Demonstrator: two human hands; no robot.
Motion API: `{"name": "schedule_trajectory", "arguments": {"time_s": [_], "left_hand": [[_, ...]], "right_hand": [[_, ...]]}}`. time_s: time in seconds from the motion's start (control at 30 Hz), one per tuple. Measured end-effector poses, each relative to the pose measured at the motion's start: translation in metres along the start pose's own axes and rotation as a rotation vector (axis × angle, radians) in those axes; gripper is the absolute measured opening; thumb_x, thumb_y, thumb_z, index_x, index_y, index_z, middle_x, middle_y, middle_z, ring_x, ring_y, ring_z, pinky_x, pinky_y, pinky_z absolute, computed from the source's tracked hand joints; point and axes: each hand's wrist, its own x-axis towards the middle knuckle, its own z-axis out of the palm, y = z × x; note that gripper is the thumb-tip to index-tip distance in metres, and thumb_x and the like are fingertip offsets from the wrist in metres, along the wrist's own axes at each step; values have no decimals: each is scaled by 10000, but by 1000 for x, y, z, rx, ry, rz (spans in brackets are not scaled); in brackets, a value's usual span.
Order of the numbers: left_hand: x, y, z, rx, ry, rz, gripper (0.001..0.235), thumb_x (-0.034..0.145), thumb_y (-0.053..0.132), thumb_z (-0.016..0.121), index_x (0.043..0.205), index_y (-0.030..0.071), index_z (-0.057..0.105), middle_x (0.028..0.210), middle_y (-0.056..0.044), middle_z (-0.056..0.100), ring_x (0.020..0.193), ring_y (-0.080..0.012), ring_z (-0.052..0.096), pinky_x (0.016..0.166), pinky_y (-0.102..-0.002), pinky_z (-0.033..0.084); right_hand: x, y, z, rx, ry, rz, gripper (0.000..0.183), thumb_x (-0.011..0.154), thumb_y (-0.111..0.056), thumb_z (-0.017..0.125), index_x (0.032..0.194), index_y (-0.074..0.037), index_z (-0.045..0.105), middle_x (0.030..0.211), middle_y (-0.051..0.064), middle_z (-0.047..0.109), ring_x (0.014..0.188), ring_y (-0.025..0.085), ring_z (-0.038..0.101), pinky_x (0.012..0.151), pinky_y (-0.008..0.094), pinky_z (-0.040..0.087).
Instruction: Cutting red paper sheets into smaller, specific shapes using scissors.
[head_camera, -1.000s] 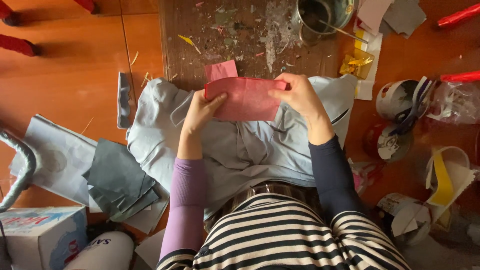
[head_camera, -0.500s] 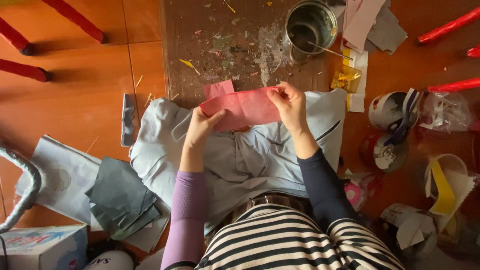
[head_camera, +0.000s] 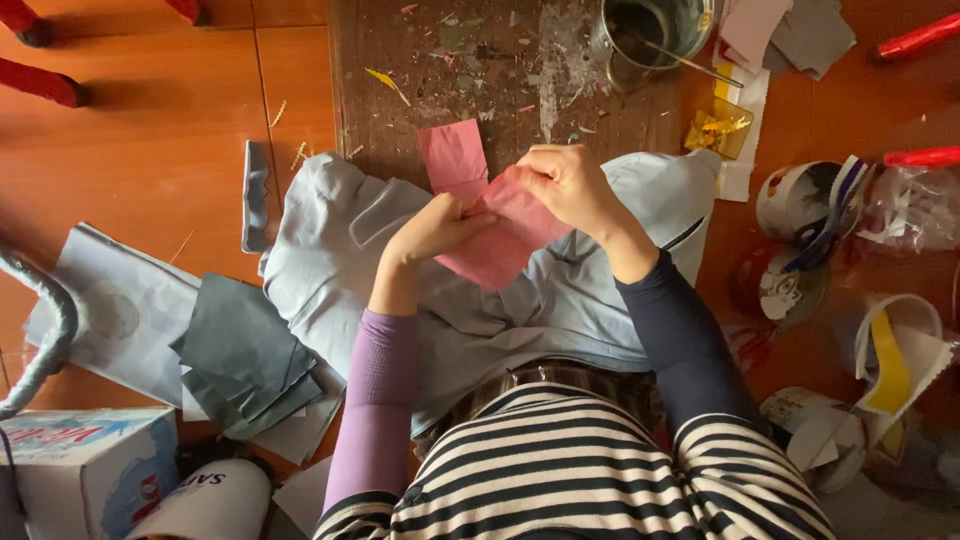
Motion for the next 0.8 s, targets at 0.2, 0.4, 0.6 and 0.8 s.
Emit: {"name": "schedule_trajectory", "arguments": {"time_s": [0.2, 0.4, 0.6, 0.8], "left_hand": [[-10, 28, -15, -144, 158, 49, 185, 1021, 165, 696, 1084, -7, 724, 811, 13, 642, 775, -38, 518, 656, -247, 486], [0, 17, -10, -802, 467, 55, 262, 1043, 226, 658, 1102, -21, 721, 977, 7, 738, 845, -42, 642, 751, -232, 552], [-3, 7, -8, -593, 542, -32, 183, 1038, 131, 697, 1078, -47, 713, 956, 2, 713, 825, -59, 604, 706, -241, 514], [-21, 86, -34, -588, 256, 87, 458, 934, -4, 701, 1363, 5, 540, 1215, -76, 714, 1075, -134, 678, 901, -267, 571]], "right_hand": [[7, 33, -14, 298, 48, 18, 367, 1165, -404, 511, 1273, -122, 720, 1096, 55, 744, 987, 125, 708, 888, 273, 616], [-9, 57, 44, 449, -13, 87, 697, 1098, -580, 525, 1453, 16, 451, 1410, 149, 516, 1281, 209, 563, 1063, 383, 512], [-30, 90, 95, 255, 304, 417, 321, 1101, -271, 658, 954, 14, 641, 817, 108, 614, 688, 259, 563, 646, 406, 452], [-45, 35, 44, -84, 10, 195, 210, 1004, -249, 642, 926, -59, 685, 808, 167, 704, 717, 348, 692, 604, 446, 510]]}}
